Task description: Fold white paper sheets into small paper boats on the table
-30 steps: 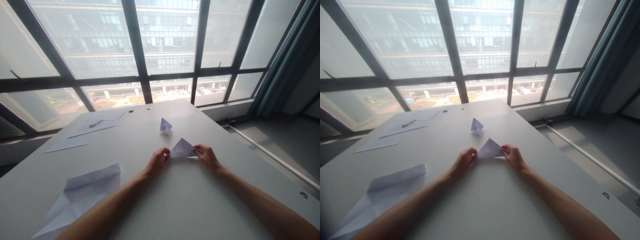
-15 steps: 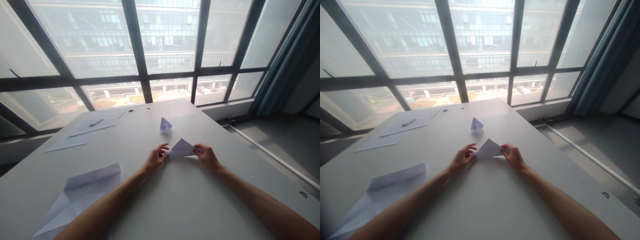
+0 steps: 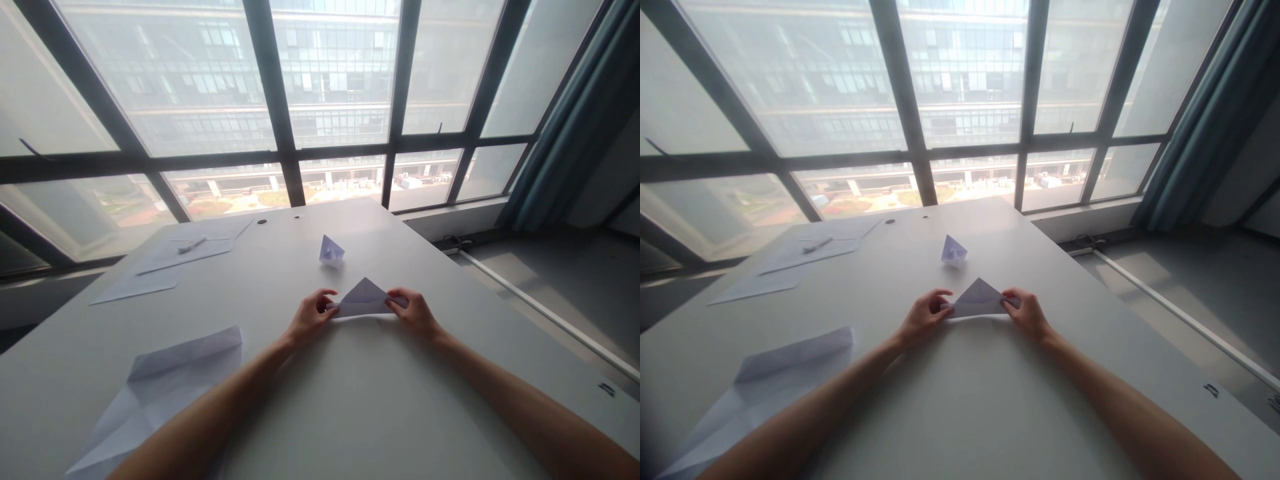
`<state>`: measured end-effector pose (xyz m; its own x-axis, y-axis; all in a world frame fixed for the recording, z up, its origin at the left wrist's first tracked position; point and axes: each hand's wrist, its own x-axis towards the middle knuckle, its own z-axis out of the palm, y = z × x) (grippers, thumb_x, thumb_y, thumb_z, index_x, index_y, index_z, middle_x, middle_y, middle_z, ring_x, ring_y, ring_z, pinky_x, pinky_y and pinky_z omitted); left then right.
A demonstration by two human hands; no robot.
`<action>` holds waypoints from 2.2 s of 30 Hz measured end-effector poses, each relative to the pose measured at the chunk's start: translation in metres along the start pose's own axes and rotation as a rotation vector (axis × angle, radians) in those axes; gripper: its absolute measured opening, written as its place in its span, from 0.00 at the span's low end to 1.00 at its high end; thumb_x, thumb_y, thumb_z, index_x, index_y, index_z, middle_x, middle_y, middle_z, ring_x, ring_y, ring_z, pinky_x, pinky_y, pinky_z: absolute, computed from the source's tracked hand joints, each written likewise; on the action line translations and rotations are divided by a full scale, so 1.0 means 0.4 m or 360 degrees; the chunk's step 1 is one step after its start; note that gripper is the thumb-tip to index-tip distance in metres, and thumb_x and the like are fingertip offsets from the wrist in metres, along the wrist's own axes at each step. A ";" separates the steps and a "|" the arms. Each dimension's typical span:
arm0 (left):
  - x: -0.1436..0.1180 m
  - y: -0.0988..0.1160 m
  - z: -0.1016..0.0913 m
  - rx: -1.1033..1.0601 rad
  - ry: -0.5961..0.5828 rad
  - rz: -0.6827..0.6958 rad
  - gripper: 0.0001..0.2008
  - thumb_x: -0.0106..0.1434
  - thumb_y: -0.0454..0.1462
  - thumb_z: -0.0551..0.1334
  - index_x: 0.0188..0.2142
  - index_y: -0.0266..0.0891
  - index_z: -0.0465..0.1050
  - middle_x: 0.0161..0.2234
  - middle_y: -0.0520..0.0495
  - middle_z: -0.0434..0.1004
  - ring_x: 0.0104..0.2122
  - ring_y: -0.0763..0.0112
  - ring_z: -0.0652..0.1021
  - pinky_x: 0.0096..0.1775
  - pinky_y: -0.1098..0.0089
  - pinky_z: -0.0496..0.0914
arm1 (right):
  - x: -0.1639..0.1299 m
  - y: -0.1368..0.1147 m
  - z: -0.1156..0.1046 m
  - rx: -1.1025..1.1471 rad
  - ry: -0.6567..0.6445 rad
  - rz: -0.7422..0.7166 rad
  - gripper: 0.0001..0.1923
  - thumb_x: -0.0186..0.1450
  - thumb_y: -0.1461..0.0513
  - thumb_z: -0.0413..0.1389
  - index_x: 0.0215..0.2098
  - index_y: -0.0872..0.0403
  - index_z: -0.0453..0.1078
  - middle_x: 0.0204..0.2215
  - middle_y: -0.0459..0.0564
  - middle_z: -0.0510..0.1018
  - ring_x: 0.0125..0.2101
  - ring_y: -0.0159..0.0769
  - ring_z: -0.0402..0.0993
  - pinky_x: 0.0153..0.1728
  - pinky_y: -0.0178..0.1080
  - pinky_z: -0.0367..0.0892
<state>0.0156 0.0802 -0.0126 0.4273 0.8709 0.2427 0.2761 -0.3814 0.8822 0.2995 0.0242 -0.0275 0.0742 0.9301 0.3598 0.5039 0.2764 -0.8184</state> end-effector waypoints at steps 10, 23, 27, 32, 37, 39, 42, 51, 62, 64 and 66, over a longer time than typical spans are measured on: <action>-0.007 -0.008 0.003 -0.0095 0.0152 0.0069 0.13 0.59 0.43 0.69 0.34 0.35 0.74 0.54 0.40 0.68 0.25 0.80 0.76 0.30 0.74 0.72 | 0.005 -0.001 -0.001 0.0052 0.0031 0.0057 0.11 0.60 0.58 0.59 0.38 0.54 0.76 0.37 0.53 0.83 0.40 0.45 0.79 0.46 0.46 0.71; -0.012 0.003 -0.001 0.0325 0.0135 0.0146 0.09 0.57 0.42 0.69 0.34 0.38 0.82 0.56 0.40 0.69 0.25 0.77 0.74 0.32 0.69 0.74 | 0.000 0.006 0.002 0.0082 0.0084 0.0012 0.10 0.62 0.56 0.59 0.37 0.54 0.77 0.35 0.52 0.83 0.38 0.45 0.78 0.43 0.44 0.72; -0.008 -0.003 0.001 0.0433 0.0102 0.0229 0.07 0.59 0.40 0.67 0.32 0.39 0.81 0.48 0.42 0.76 0.34 0.67 0.77 0.37 0.69 0.73 | 0.000 0.000 -0.001 0.0072 0.0075 0.0003 0.10 0.62 0.56 0.59 0.37 0.54 0.76 0.35 0.52 0.82 0.38 0.44 0.78 0.43 0.43 0.71; -0.001 -0.010 0.008 0.0372 0.0010 0.0073 0.10 0.61 0.40 0.62 0.36 0.38 0.81 0.30 0.48 0.80 0.31 0.66 0.78 0.36 0.71 0.71 | 0.002 -0.004 -0.003 0.0069 0.0052 0.0007 0.10 0.61 0.57 0.59 0.36 0.54 0.77 0.34 0.52 0.82 0.38 0.44 0.78 0.42 0.42 0.71; -0.002 -0.003 0.008 0.0296 0.0056 0.0016 0.14 0.60 0.40 0.62 0.45 0.38 0.78 0.31 0.48 0.82 0.30 0.67 0.78 0.36 0.70 0.71 | 0.003 -0.002 -0.003 0.0059 0.0037 0.0018 0.10 0.61 0.57 0.59 0.37 0.54 0.77 0.35 0.51 0.82 0.38 0.44 0.78 0.43 0.42 0.71; -0.004 0.001 0.008 0.0274 0.0064 0.0011 0.14 0.60 0.39 0.62 0.45 0.39 0.76 0.30 0.50 0.81 0.29 0.68 0.78 0.35 0.71 0.70 | 0.003 -0.002 -0.003 0.0056 0.0029 0.0015 0.10 0.61 0.57 0.59 0.37 0.54 0.76 0.35 0.52 0.82 0.38 0.44 0.78 0.43 0.43 0.70; -0.008 0.004 0.010 0.0235 0.0056 0.0033 0.12 0.60 0.38 0.62 0.43 0.40 0.75 0.32 0.50 0.81 0.30 0.69 0.78 0.34 0.72 0.70 | 0.002 -0.004 -0.003 0.0060 0.0008 0.0018 0.10 0.60 0.57 0.59 0.37 0.54 0.76 0.35 0.52 0.82 0.38 0.44 0.78 0.44 0.43 0.70; -0.005 0.007 0.013 0.0377 -0.0014 0.0135 0.09 0.61 0.38 0.61 0.33 0.38 0.81 0.29 0.48 0.81 0.29 0.68 0.77 0.34 0.71 0.69 | 0.003 -0.008 -0.002 0.0089 -0.0054 0.0054 0.10 0.60 0.57 0.58 0.37 0.54 0.76 0.35 0.51 0.82 0.37 0.43 0.78 0.41 0.42 0.70; 0.000 -0.003 0.002 0.0316 0.0125 -0.0005 0.11 0.60 0.41 0.63 0.36 0.37 0.82 0.33 0.46 0.83 0.32 0.63 0.80 0.37 0.68 0.72 | 0.022 0.002 -0.011 0.0528 0.0208 0.0364 0.23 0.66 0.48 0.50 0.41 0.57 0.74 0.23 0.48 0.76 0.21 0.35 0.72 0.20 0.36 0.66; 0.001 -0.002 0.002 0.0311 0.0134 -0.0003 0.12 0.60 0.41 0.63 0.36 0.37 0.82 0.33 0.46 0.83 0.32 0.63 0.80 0.37 0.68 0.72 | 0.026 0.001 -0.017 0.0619 0.0197 0.0392 0.20 0.64 0.50 0.52 0.43 0.57 0.74 0.24 0.48 0.77 0.22 0.35 0.73 0.20 0.35 0.66; 0.001 -0.002 0.002 0.0303 0.0153 0.0000 0.12 0.59 0.41 0.63 0.36 0.37 0.82 0.33 0.46 0.83 0.32 0.63 0.80 0.37 0.68 0.72 | 0.027 -0.001 -0.023 0.0662 0.0150 0.0414 0.19 0.61 0.52 0.57 0.44 0.56 0.73 0.28 0.50 0.79 0.25 0.36 0.75 0.21 0.35 0.68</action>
<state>0.0161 0.0807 -0.0135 0.3460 0.8929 0.2881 0.4376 -0.4252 0.7923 0.3079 0.0318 -0.0194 0.2388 0.9604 0.1434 0.0736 0.1294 -0.9889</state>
